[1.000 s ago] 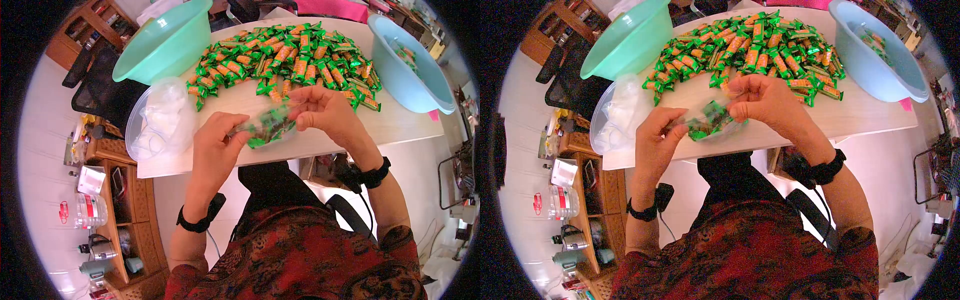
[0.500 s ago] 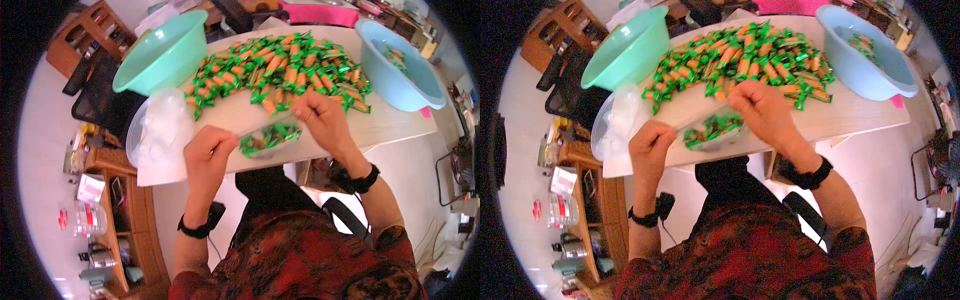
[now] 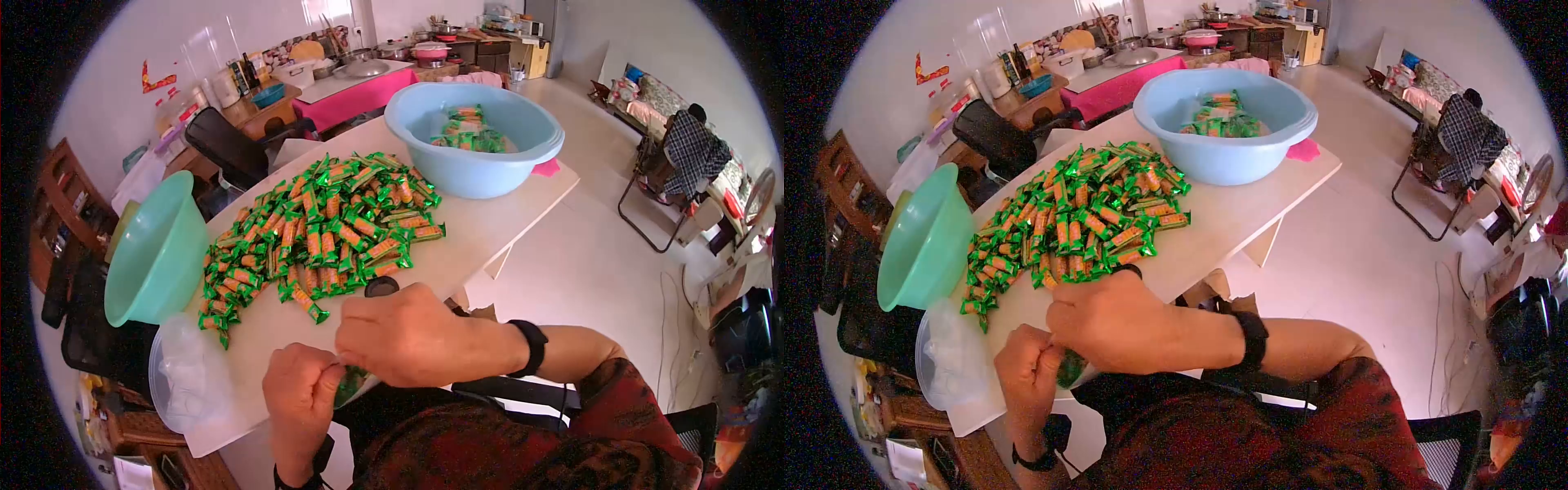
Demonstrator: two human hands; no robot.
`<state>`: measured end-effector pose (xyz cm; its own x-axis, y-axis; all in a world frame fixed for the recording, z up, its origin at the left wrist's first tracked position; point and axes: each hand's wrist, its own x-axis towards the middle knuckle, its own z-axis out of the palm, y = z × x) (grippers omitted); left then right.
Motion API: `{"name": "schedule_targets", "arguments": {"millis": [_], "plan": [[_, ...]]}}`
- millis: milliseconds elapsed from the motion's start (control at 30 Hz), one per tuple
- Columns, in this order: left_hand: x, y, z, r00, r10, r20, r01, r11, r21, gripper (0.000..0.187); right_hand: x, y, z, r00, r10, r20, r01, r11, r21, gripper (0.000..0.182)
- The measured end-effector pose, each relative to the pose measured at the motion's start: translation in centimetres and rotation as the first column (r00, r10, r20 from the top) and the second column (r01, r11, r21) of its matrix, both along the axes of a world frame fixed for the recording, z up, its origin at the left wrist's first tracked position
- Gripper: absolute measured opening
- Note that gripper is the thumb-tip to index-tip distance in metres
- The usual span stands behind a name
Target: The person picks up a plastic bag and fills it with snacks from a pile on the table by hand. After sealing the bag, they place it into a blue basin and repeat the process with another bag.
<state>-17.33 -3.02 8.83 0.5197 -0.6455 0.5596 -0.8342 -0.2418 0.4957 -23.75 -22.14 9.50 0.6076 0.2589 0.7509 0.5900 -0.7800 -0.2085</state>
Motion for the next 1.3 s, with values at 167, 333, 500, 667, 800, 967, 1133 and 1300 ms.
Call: {"name": "schedule_targets", "arguments": {"millis": [167,333,500,667,800,967,1133,1300], "plan": [[-0.1,-0.2,-1.3,0.994,0.013,0.111,-0.023,0.995,0.092,0.009,-0.2,-7.3,0.9,0.986,0.138,-0.097,-0.136,0.990,0.030,0.015],[1.3,2.1,-4.0,0.979,0.176,-0.106,-0.184,0.980,-0.073,0.006,0.6,-23.1,11.4,0.724,-0.689,0.039,0.683,0.723,0.103,0.034],[0.7,5.6,-7.4,0.887,0.314,-0.339,-0.344,0.938,-0.031,0.006,2.3,-23.1,15.1,0.615,-0.513,0.599,0.721,0.673,-0.163,0.026],[0.1,9.3,-8.2,0.849,0.437,-0.298,-0.459,0.889,-0.002,0.005,4.8,-20.5,8.0,0.715,-0.631,0.301,0.685,0.719,-0.120,0.031],[0.5,12.7,-3.4,0.797,0.593,-0.114,-0.600,0.799,-0.038,0.004,4.0,-17.3,-1.6,0.860,-0.494,-0.125,0.507,0.857,0.099,0.028],[8.3,19.1,1.0,0.708,0.675,0.207,-0.674,0.734,-0.086,0.007,2.7,-5.8,-7.9,0.955,-0.217,-0.200,0.216,0.976,-0.028,0.018],[17.4,23.8,0.1,0.801,0.588,-0.112,-0.537,0.788,0.301,0.021,1.8,-1.3,-9.0,0.952,0.000,-0.305,0.032,0.994,0.100,0.018],[19.6,22.1,-0.2,0.615,0.759,-0.215,-0.519,0.595,0.614,0.026,1.2,-1.4,-9.7,0.923,0.008,-0.384,0.055,0.987,0.152,0.017]]}}
